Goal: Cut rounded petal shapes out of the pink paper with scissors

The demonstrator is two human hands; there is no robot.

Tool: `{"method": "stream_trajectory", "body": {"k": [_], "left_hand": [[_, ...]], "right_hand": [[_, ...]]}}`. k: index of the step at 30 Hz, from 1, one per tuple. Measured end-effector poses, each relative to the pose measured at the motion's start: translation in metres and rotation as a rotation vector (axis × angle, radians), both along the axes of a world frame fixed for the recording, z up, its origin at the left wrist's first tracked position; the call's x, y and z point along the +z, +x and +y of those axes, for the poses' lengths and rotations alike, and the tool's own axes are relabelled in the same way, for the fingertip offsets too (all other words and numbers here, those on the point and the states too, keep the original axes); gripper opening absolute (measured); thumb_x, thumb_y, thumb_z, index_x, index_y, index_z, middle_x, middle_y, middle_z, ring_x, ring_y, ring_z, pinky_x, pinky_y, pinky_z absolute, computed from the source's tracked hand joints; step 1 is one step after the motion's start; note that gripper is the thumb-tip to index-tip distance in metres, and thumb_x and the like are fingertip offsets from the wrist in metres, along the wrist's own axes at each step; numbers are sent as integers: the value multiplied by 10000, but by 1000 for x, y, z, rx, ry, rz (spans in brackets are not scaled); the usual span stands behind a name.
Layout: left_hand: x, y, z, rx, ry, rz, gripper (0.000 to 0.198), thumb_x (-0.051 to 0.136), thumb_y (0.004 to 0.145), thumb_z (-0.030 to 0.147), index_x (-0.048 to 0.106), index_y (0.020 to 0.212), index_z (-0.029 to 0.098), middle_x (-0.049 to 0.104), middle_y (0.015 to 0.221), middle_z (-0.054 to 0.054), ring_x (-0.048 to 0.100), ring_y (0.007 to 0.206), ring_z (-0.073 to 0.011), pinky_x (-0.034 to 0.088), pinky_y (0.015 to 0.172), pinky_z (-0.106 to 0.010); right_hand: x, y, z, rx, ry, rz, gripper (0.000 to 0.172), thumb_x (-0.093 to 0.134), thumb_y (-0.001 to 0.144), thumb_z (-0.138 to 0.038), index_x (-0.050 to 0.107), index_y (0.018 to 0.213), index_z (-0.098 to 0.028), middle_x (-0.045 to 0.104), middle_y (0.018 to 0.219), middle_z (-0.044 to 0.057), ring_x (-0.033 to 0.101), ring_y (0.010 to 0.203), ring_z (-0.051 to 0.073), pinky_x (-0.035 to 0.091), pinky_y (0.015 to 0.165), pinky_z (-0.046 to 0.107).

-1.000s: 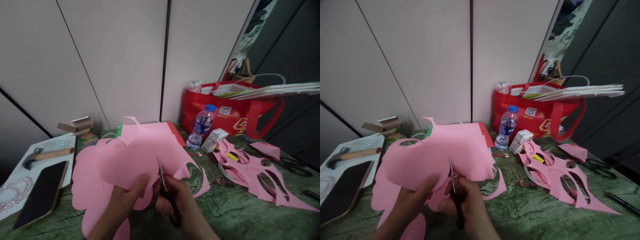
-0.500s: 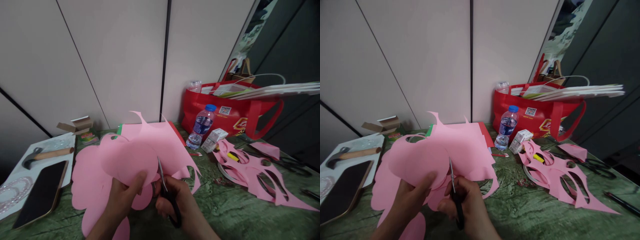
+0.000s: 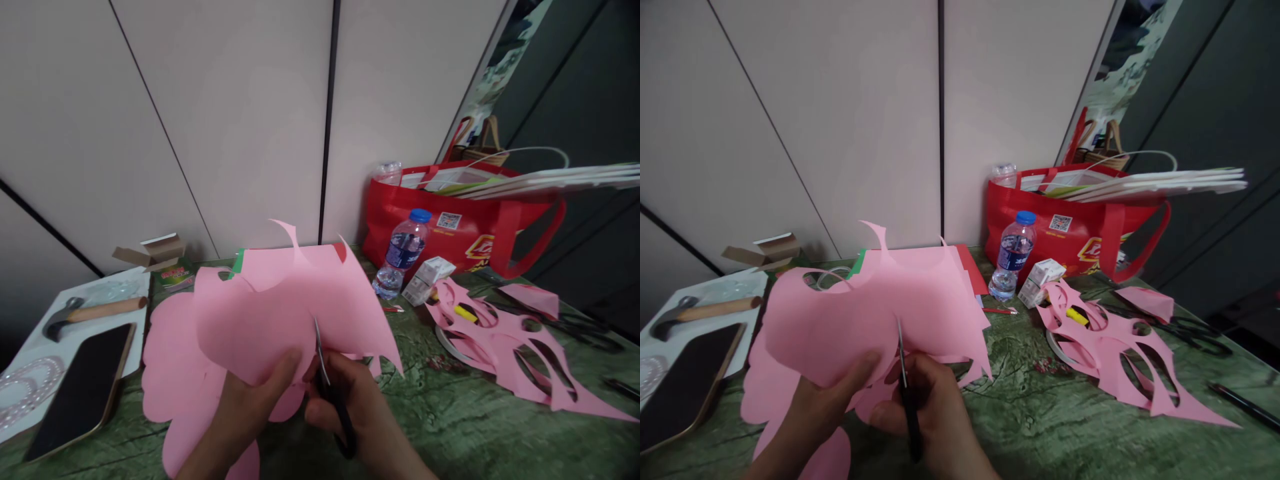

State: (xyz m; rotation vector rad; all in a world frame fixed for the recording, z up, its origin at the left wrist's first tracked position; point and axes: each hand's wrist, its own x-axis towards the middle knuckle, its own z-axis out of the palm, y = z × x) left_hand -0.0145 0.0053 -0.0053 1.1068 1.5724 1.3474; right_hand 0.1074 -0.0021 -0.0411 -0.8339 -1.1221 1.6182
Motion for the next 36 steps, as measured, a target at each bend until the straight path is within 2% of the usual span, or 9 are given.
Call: {"method": "stream_trajectory", "body": {"k": [6, 9, 15, 21, 28, 36], "left_hand": [[0, 0, -1, -40, 3, -68, 249, 687, 567, 329, 595, 748, 185, 707, 730, -45, 665, 770, -231, 545, 669, -295], [-1, -1, -1, -53, -14, -64, 236, 689, 572, 354, 590, 701, 183, 701, 732, -59, 662, 766, -239, 546, 665, -310], [-2, -4, 0, -75, -5, -17, 237, 701, 569, 388, 582, 635, 195, 593, 541, 2, 652, 734, -248, 540, 657, -328], [-2, -4, 0, -62, -7, 1, 259, 694, 569, 406, 581, 666, 194, 617, 573, -16, 649, 717, -252, 535, 632, -334], [1, -4, 1, -65, 16, 7, 267, 665, 576, 383, 571, 740, 194, 685, 716, -55, 655, 749, -250, 534, 646, -323], [2, -3, 1, -57, 43, 7, 271, 645, 592, 343, 588, 807, 189, 703, 765, -57, 657, 769, -253, 537, 667, -335]], "right_hand": [[4, 2, 0, -12, 33, 5, 416, 813, 518, -408, 514, 679, -168, 449, 560, -55, 344, 498, 91, 238, 450, 218], [2, 2, 0, -2, 35, 3, 433, 799, 521, -447, 516, 698, -172, 440, 557, -56, 341, 495, 95, 231, 448, 226], [1, 3, 0, 6, 37, 11, 428, 779, 546, -467, 523, 713, -167, 407, 558, -66, 301, 499, 91, 209, 453, 229], [-2, 2, 1, -5, 31, -5, 439, 789, 520, -470, 521, 707, -176, 411, 552, -64, 296, 491, 92, 193, 447, 230], [-7, 2, 2, -5, 35, 4, 398, 779, 548, -440, 517, 715, -191, 425, 573, -56, 303, 497, 96, 200, 445, 232], [3, 2, 2, 9, 54, -24, 445, 749, 543, -530, 501, 685, -189, 410, 552, -56, 311, 481, 95, 206, 433, 227]]}}
